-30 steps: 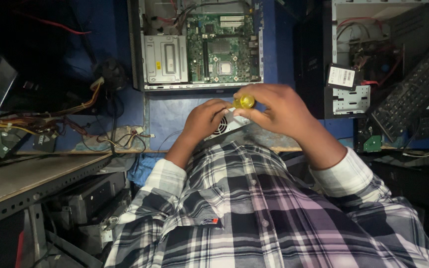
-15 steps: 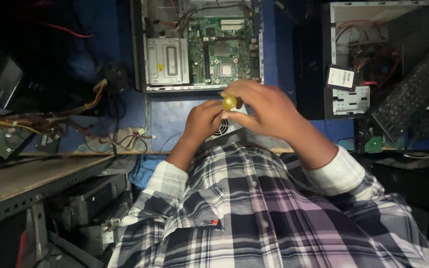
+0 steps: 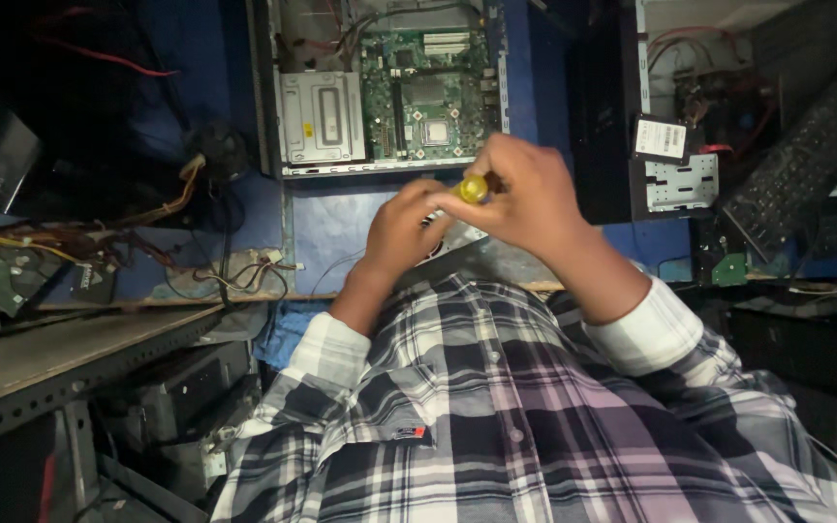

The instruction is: The person holds a computer power supply unit and uses a yellow screwdriver to remove and reinsert screws on its casing. The person rotates the unit to access different sides and continues fastening screws throughout the clip.

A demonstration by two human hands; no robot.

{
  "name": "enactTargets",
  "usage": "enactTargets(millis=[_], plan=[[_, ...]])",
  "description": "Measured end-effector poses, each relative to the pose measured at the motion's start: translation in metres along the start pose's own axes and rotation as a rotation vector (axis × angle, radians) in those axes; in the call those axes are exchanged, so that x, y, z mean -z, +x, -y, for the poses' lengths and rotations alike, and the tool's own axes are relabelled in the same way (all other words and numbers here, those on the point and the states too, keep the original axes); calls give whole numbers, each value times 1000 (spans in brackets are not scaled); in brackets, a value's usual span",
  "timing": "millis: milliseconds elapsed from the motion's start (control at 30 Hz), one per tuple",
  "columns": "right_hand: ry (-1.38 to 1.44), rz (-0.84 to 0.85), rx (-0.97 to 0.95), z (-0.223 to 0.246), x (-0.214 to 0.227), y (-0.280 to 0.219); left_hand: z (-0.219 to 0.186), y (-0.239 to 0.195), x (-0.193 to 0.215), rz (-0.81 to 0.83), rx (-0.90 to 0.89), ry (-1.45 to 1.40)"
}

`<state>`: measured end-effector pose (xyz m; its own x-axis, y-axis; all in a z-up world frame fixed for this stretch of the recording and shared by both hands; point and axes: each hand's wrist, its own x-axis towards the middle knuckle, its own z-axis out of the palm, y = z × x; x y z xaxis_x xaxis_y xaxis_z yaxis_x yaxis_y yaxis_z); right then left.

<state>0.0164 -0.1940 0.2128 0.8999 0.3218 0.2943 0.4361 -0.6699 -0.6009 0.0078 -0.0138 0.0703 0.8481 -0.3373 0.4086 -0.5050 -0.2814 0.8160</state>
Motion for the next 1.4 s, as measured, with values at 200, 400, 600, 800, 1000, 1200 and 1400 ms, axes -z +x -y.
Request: enactTargets(millis=[200, 400, 600, 800, 1000, 1200, 1400], plan=[[79, 84, 409, 17, 19, 8, 11, -2, -1, 78, 48, 35], [205, 256, 202, 6, 16, 6, 17, -6, -3, 191, 128, 48], [107, -18, 92, -6, -6, -4, 0, -3, 0, 23, 22, -24], [7, -221, 4, 1, -28, -7, -7, 1, -8, -112, 85, 42], [31, 14, 72, 11, -8, 0, -2, 1, 3, 20, 56, -5], [235, 299, 280, 13, 26, 3, 14, -4, -4, 53, 53, 31], [-59, 9, 125, 12, 13, -2, 44, -31, -15, 96, 137, 236]])
